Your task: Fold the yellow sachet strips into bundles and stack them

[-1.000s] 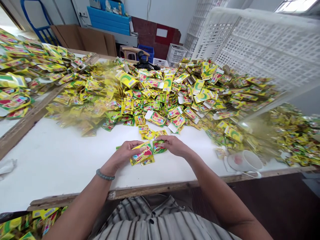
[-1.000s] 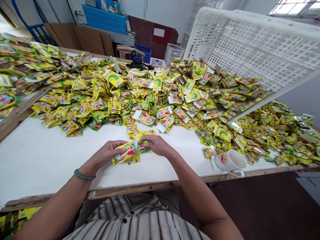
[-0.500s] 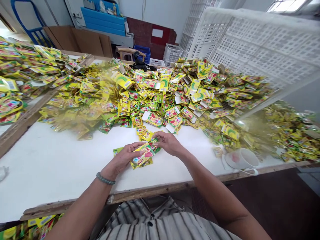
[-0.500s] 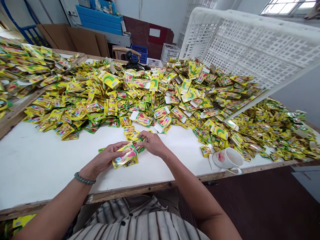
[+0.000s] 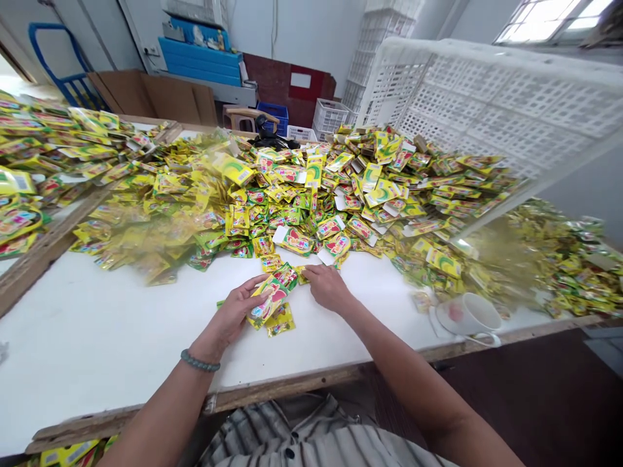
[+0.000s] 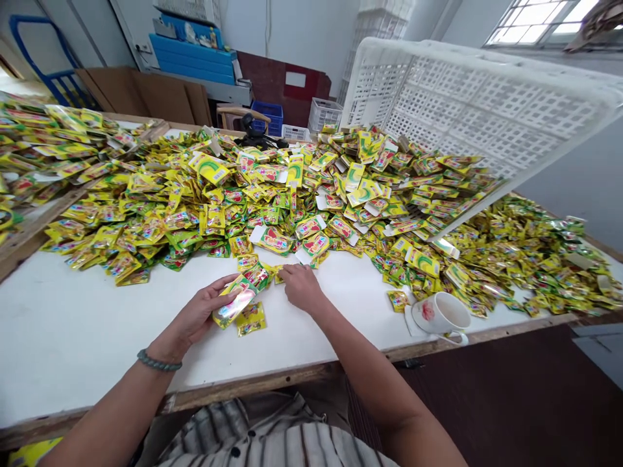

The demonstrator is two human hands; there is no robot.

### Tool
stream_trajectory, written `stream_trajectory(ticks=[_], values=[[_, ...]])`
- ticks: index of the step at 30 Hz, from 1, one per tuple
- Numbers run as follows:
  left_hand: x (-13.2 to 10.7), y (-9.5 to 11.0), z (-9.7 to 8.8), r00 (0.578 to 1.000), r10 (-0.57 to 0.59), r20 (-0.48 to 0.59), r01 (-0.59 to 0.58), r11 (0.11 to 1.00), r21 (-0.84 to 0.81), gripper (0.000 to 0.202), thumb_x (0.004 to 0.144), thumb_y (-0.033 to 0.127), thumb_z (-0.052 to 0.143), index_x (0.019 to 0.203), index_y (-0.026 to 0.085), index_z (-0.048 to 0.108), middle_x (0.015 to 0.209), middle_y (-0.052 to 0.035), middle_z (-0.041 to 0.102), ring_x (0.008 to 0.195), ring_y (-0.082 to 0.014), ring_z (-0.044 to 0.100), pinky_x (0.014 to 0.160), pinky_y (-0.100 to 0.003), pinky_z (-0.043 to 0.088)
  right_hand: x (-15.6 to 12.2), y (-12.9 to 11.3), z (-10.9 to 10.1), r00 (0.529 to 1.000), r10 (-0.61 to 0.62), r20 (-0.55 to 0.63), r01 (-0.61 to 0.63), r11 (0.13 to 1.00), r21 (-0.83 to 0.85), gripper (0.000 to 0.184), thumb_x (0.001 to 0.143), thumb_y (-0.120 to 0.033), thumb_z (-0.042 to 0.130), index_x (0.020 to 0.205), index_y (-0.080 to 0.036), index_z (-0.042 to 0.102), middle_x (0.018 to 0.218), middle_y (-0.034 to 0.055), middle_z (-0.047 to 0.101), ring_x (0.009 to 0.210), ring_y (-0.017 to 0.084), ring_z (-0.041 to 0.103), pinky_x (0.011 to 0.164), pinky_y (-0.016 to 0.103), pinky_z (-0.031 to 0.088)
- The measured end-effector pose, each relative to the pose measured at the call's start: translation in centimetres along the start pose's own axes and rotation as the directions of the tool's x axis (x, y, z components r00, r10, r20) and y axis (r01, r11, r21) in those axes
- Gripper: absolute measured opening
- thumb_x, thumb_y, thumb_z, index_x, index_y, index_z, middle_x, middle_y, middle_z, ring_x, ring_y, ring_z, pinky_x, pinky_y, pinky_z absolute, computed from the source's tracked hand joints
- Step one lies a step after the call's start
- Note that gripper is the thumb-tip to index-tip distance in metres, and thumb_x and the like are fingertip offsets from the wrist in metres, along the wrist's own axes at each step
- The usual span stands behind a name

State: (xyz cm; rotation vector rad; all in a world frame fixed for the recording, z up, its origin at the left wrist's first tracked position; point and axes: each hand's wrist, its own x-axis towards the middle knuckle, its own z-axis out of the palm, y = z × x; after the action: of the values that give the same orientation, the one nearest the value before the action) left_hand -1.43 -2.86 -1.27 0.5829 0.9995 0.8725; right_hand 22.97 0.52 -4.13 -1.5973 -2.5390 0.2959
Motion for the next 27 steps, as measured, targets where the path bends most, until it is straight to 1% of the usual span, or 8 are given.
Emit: stream_trajectory(ticks=[2,5,8,10,12,18,22,27], values=[[0.1,-0.1,-0.2,1.000,0.010,0.002,-0.010,1.000,0.016,0.068,0.058,0.020,0.089,0.121,0.017,0.063,0.093,-0.0029,0.077,0.070,-0.0144,0.070,0.065,-0.022,0.055,-0.4,0.3,0.7,0.995,0.033,-0.089,-0.028,0.999,0.047,0.041,0.086,-0.004,0.040,0.116,-0.016,0.065,0.121,0.0140,0.068,0.109,0.027,0.060,0.096,0.042,0.042],[0.3,-0.3,-0.4,1.000,0.016,0.000,-0.016,0.999,0.052,0.069,0.056,0.025,0.090,0.120,0.017,0.065,0.091,-0.0031,0.077,0.072,-0.0158,0.070,0.067,-0.024,0.055,-1.3,0.7,0.5,0.946,0.239,-0.221,-0.137,0.908,0.397,0.029,0.089,-0.014,0.044,0.108,-0.017,0.065,0.107,0.0128,0.071,0.098,0.025,0.061,0.089,0.039,0.046],[0.4,-0.5,-0.4,0.999,0.051,0.001,-0.051,0.993,0.111,0.067,0.056,0.031,0.091,0.117,0.017,0.067,0.096,-0.0038,0.077,0.074,-0.0165,0.070,0.069,-0.025,0.054,-1.7,-0.1,-0.8,0.910,0.396,-0.123,-0.136,0.565,0.814,0.022,0.088,-0.035,0.054,0.100,-0.019,0.063,0.092,0.0069,0.069,0.077,0.020,0.060,0.070,0.032,0.047],[0.4,-0.6,-0.2,0.998,0.066,0.006,-0.066,0.988,0.143,0.068,0.056,0.032,0.091,0.117,0.017,0.067,0.098,-0.0043,0.077,0.074,-0.0167,0.070,0.069,-0.025,0.054,-1.6,-1.2,-1.6,0.938,0.345,-0.021,-0.107,0.347,0.932,0.027,0.082,-0.044,0.062,0.094,-0.020,0.062,0.084,0.0030,0.066,0.068,0.016,0.056,0.063,0.029,0.044],[0.3,-0.7,-0.1,0.998,0.060,0.024,-0.063,0.988,0.139,0.070,0.055,0.033,0.091,0.119,0.017,0.067,0.098,-0.0050,0.077,0.074,-0.0171,0.070,0.070,-0.026,0.054,-1.2,-2.4,-2.1,0.962,0.266,0.053,-0.125,0.261,0.957,0.032,0.075,-0.049,0.069,0.085,-0.020,0.061,0.075,-0.0001,0.062,0.064,0.014,0.052,0.060,0.027,0.041],[0.0,-0.6,-0.8,0.993,0.020,0.121,-0.036,0.990,0.133,0.070,0.057,0.032,0.091,0.121,0.017,0.067,0.102,-0.0065,0.077,0.079,-0.0184,0.071,0.074,-0.028,0.055,-0.8,-3.4,-2.9,0.972,0.223,0.069,-0.152,0.381,0.912,0.039,0.071,-0.051,0.072,0.064,-0.019,0.051,0.060,-0.0054,0.043,0.059,0.011,0.038,0.056,0.025,0.030],[0.0,-0.7,-0.9,0.988,-0.012,0.156,-0.012,0.988,0.154,0.068,0.060,0.032,0.090,0.122,0.018,0.068,0.103,-0.0071,0.078,0.081,-0.0192,0.072,0.076,-0.029,0.055,-0.7,-3.1,-4.1,0.981,0.061,0.182,-0.191,0.380,0.905,0.035,0.071,-0.050,0.070,0.068,-0.019,0.054,0.064,-0.0034,0.047,0.063,0.012,0.040,0.057,0.025,0.029],[-0.1,-0.8,-0.5,0.985,-0.005,0.172,-0.024,0.986,0.167,0.068,0.061,0.033,0.089,0.123,0.016,0.067,0.105,-0.0089,0.077,0.082,-0.0203,0.072,0.076,-0.029,0.055,-0.4,-3.9,-4.2,0.980,0.157,0.122,-0.191,0.572,0.798,0.037,0.070,-0.043,0.071,0.056,-0.018,0.048,0.059,-0.0041,0.040,0.059,0.010,0.032,0.054,0.025,0.023]])
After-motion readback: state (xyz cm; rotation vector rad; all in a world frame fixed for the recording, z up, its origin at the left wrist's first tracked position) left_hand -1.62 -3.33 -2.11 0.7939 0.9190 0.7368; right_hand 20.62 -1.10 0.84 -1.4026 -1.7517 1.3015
